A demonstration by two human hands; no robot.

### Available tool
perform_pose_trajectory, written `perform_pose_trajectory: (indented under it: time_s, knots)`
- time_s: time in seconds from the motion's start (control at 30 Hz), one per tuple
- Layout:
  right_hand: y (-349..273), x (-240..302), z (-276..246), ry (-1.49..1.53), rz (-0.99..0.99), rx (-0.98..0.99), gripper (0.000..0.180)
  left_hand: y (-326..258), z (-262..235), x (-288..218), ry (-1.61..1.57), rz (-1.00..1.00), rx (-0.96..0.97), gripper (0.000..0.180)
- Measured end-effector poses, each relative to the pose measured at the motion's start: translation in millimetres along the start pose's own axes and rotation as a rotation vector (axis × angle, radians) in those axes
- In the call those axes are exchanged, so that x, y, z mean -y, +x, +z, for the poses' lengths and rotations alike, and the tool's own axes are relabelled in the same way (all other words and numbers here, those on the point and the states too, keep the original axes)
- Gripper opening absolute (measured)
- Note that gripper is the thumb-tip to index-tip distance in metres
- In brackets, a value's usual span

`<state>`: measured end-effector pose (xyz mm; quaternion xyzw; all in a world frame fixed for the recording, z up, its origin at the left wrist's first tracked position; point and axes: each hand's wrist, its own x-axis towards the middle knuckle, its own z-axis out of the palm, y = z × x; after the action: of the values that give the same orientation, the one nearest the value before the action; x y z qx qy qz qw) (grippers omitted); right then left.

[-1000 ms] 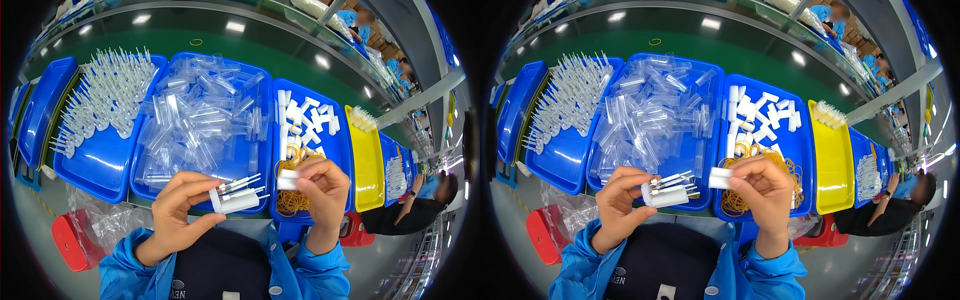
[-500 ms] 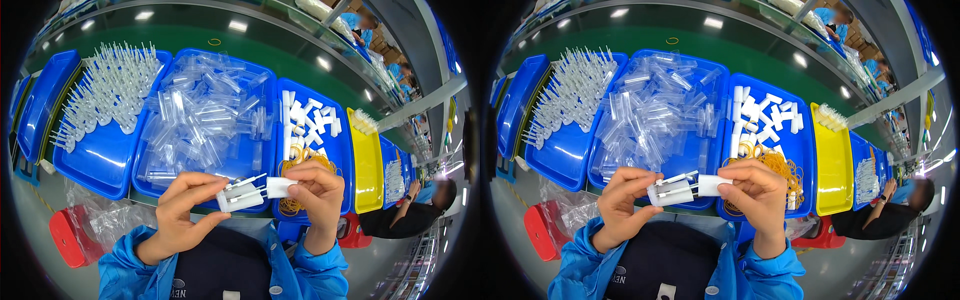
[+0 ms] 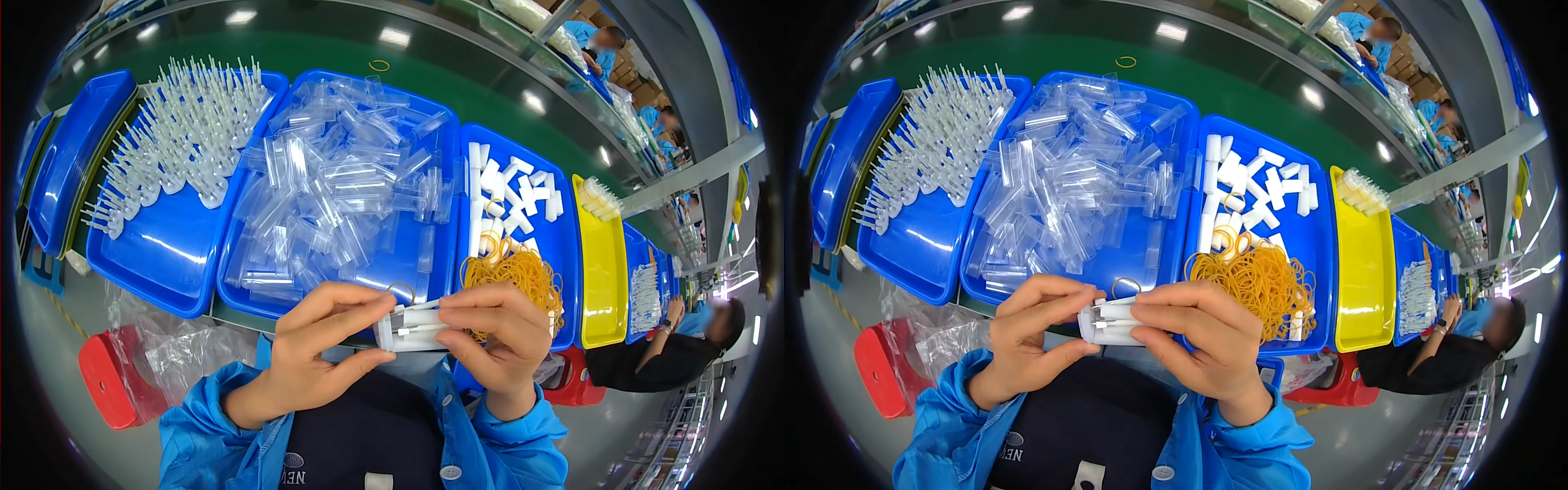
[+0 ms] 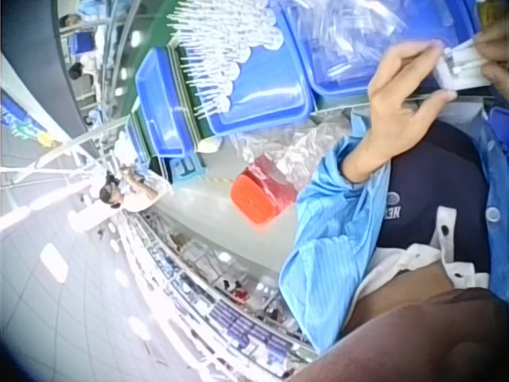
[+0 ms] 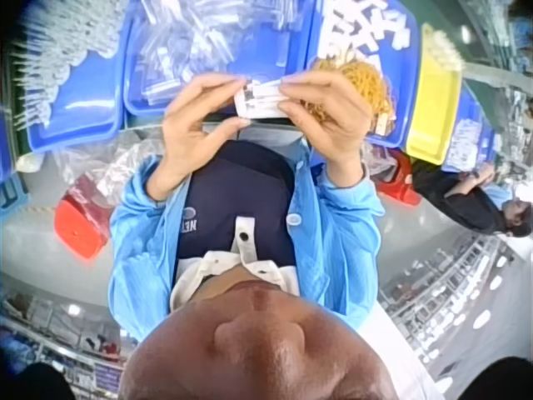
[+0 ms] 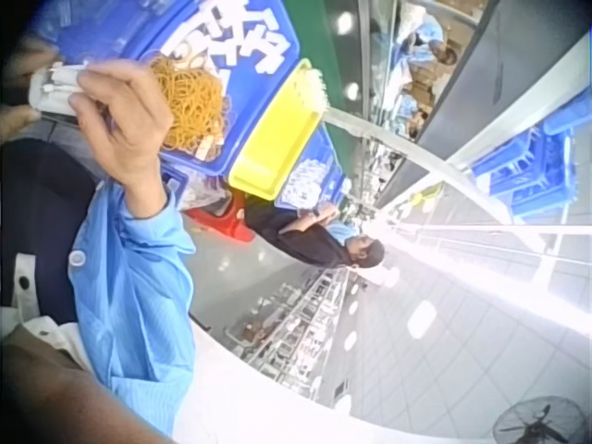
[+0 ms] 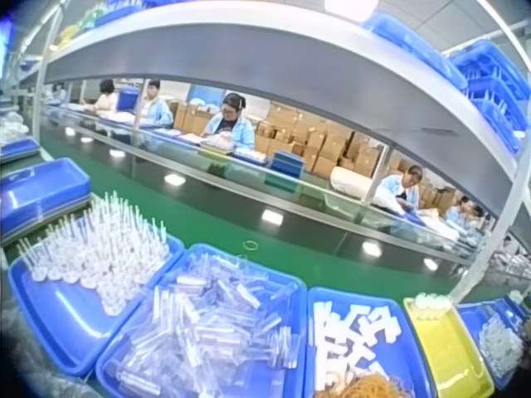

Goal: The person assembles medical supplies by inserting white plastic components into clear plastic tubes and securing them with rubber bands. The person handles the items one at a time, picking up a tube, inserting a white piece, and then wrapping a rubber band around the assembly before placing it into a tray.

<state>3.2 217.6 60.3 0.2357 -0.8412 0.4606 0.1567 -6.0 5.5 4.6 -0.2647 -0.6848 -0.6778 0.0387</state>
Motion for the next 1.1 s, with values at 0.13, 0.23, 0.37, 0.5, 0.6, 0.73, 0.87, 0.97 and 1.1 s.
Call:
perform_pose_trajectory:
  time_s: [0.13, 0.23, 0.37, 0.5, 0.6, 0.73, 0.87, 0.97, 1.1]
  knots:
    - [1.9, -1.4, -2.9, 0.055, -0.003, 0.058, 0.026, -0.1, -0.7, -0.1, -0.064, -0.056, 0.018, 0.05]
    - [1.7, -5.8, 0.4, 0.134, 0.026, 0.076, 0.026, 1.3, 0.5, -1.2, 0.066, 0.083, 0.001, 0.05]
    - [-2.0, -7.9, 10.6, 0.201, 0.057, 0.036, 0.026, 0.2, -0.2, -1.4, 0.024, 0.028, -0.005, 0.05]
    - [-1.2, -5.7, 15.0, 0.204, 0.0, 0.062, 0.024, 0.4, 1.0, 0.6, 0.001, 0.014, -0.026, 0.048]
    - [1.4, -5.4, 10.7, 0.06, -0.033, 0.081, 0.021, 1.0, 0.1, -0.3, -0.017, -0.034, -0.021, 0.047]
    - [30.7, -45.1, -40.8, -0.377, 0.022, -0.075, 0.008, -2.4, 1.0, 3.4, -0.103, -0.077, -0.111, 0.043]
    - [32.2, -152.5, -126.6, -0.685, 0.419, -0.291, 0.011, 4.7, -0.7, -0.9, -0.24, -0.084, -0.051, 0.044]
    - [22.5, -187.6, -147.7, -0.932, 0.475, -0.152, 0.014, 3.2, -6.6, 5.5, -0.249, -0.061, -0.006, 0.044]
    - [18.3, -194.7, -143.2, -0.863, 0.589, -0.175, 0.02, 2.8, -3.7, 4.9, -0.264, -0.041, -0.087, 0.045]
